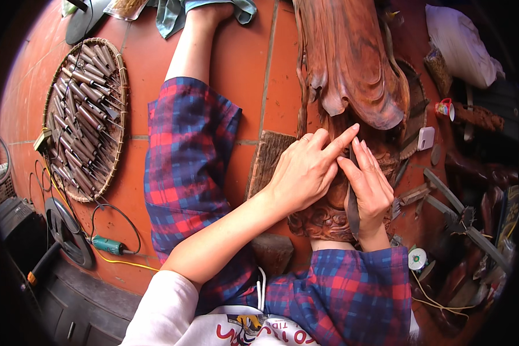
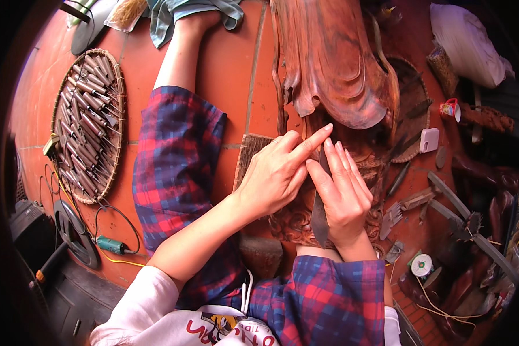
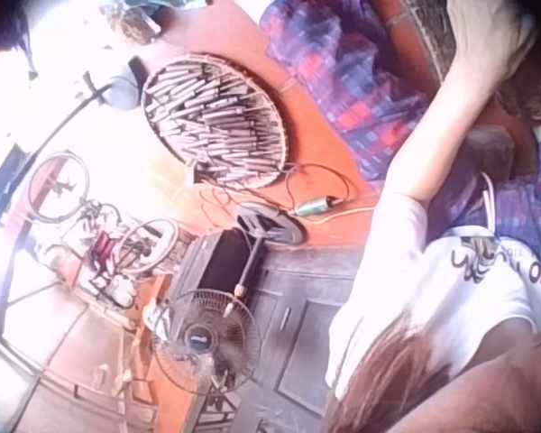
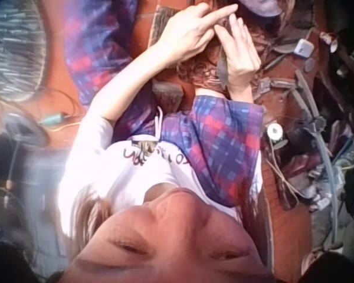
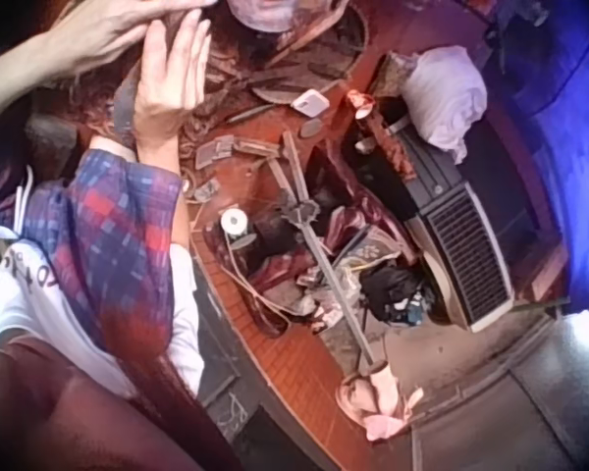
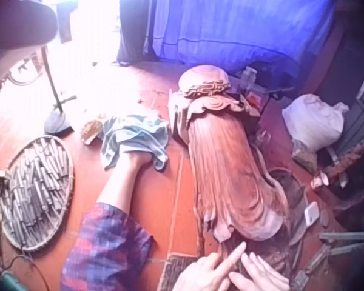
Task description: The person carves a large wooden object using a small knife, focusing on refining intricate details. They occasionally switch tools from a basket of carving tools to continue shaping the wood.
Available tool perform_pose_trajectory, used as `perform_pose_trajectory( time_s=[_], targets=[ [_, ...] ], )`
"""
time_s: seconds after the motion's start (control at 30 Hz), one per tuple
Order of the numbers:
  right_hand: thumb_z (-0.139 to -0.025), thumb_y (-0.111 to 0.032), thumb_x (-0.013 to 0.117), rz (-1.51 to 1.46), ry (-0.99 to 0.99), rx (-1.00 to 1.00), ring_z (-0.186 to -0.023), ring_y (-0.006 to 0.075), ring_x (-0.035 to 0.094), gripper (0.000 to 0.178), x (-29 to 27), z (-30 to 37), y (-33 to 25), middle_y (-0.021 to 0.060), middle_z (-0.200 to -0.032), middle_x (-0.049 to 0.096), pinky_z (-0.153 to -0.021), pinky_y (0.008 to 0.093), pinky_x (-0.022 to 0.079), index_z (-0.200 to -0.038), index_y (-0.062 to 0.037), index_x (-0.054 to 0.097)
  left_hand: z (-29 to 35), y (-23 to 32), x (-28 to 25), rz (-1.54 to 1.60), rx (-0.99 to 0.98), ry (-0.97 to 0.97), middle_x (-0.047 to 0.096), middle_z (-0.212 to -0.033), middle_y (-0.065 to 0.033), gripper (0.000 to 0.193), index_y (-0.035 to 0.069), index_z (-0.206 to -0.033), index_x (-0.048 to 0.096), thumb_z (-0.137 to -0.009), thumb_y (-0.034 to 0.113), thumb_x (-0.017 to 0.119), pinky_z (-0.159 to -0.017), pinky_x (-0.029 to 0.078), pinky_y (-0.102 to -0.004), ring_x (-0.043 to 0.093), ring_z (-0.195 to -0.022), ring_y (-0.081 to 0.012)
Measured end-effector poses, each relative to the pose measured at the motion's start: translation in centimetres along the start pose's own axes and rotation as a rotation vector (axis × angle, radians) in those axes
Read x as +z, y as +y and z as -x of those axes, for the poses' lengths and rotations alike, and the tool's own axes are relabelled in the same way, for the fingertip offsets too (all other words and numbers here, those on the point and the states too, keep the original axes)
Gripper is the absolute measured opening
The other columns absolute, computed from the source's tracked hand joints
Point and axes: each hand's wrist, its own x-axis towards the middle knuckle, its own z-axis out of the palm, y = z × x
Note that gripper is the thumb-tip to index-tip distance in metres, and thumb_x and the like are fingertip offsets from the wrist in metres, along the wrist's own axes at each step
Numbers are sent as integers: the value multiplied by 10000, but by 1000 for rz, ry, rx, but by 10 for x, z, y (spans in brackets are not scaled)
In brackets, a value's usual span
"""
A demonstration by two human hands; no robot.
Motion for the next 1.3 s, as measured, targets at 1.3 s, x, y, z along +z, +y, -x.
perform_pose_trajectory(
  time_s=[1.3],
  targets=[
    [-732,-48,843,-291,-17,218,-887,262,632,312,-25,-15,24,130,-1005,622,-762,362,516,-886,-35,572,3,0,2,0,68,26,517,-934,-132,566,97,-1465,548,-904,117,614,-807,433,-414,523,-862,-300]
  ],
)
